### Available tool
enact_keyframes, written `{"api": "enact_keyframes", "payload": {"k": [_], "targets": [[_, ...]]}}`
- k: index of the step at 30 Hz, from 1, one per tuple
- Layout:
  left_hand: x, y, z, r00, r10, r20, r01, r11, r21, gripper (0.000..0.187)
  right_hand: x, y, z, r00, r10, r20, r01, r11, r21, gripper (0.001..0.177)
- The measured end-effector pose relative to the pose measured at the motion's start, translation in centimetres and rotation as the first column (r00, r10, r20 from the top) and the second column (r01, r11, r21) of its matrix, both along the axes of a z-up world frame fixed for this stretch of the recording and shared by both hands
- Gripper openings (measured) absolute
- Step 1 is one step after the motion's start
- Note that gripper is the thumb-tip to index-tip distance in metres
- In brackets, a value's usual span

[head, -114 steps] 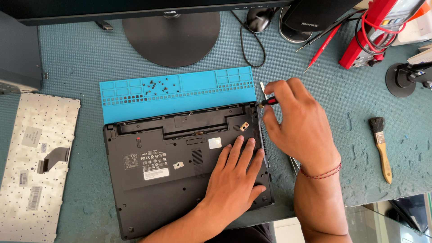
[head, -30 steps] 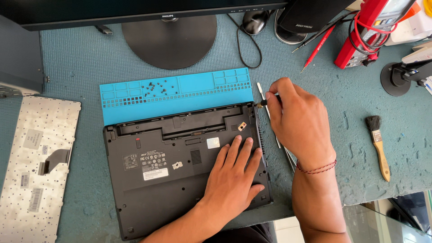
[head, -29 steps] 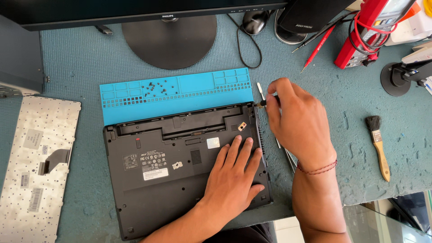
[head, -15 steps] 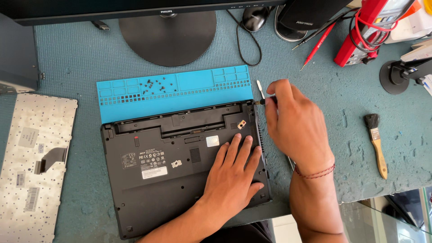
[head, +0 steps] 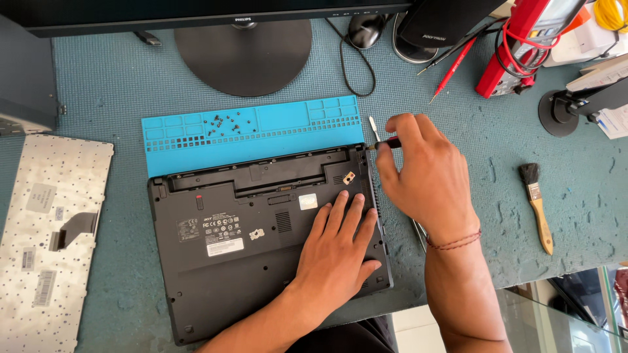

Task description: The person uses a screwdriver to remove screws from the back of a laptop placed on a blue mat. They then lift the laptop's back cover off, revealing the internal components.

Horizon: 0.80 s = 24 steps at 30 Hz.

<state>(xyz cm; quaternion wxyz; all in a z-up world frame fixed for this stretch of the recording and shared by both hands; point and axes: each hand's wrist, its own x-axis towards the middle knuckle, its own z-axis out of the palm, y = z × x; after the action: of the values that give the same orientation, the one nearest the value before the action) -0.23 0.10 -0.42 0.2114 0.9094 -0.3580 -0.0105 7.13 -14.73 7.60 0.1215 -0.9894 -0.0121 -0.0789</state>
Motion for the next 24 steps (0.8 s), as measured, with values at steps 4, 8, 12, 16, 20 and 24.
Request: {"api": "enact_keyframes", "payload": {"k": [4,8,12,16,20,24], "targets": [[-0.1,0.1,0.0,1.000,0.002,0.005,-0.002,1.000,0.001,0.077,0.1,-0.2,-0.4,0.996,-0.082,-0.035,0.081,0.997,-0.014,0.017],[-0.1,0.1,0.0,1.000,0.001,0.002,-0.001,1.000,-0.013,0.077,0.0,0.0,0.1,1.000,0.008,-0.008,-0.008,0.999,0.043,0.018],[-0.1,0.1,0.0,1.000,0.002,0.014,-0.002,1.000,-0.001,0.078,0.3,-0.1,-0.3,0.991,-0.118,-0.062,0.117,0.993,-0.023,0.018],[0.0,0.1,0.0,1.000,-0.005,0.001,0.005,1.000,-0.006,0.078,0.2,-0.1,-0.2,1.000,-0.030,-0.007,0.030,0.999,0.031,0.005],[0.1,0.2,0.1,1.000,-0.007,-0.017,0.007,1.000,-0.028,0.077,0.2,-0.5,-0.7,0.997,0.081,0.022,-0.083,0.990,0.117,0.018],[0.3,0.3,0.3,0.998,0.012,-0.069,-0.021,0.990,-0.137,0.070,0.0,-1.4,-0.9,0.985,0.118,0.129,-0.144,0.966,0.216,0.011]]}}
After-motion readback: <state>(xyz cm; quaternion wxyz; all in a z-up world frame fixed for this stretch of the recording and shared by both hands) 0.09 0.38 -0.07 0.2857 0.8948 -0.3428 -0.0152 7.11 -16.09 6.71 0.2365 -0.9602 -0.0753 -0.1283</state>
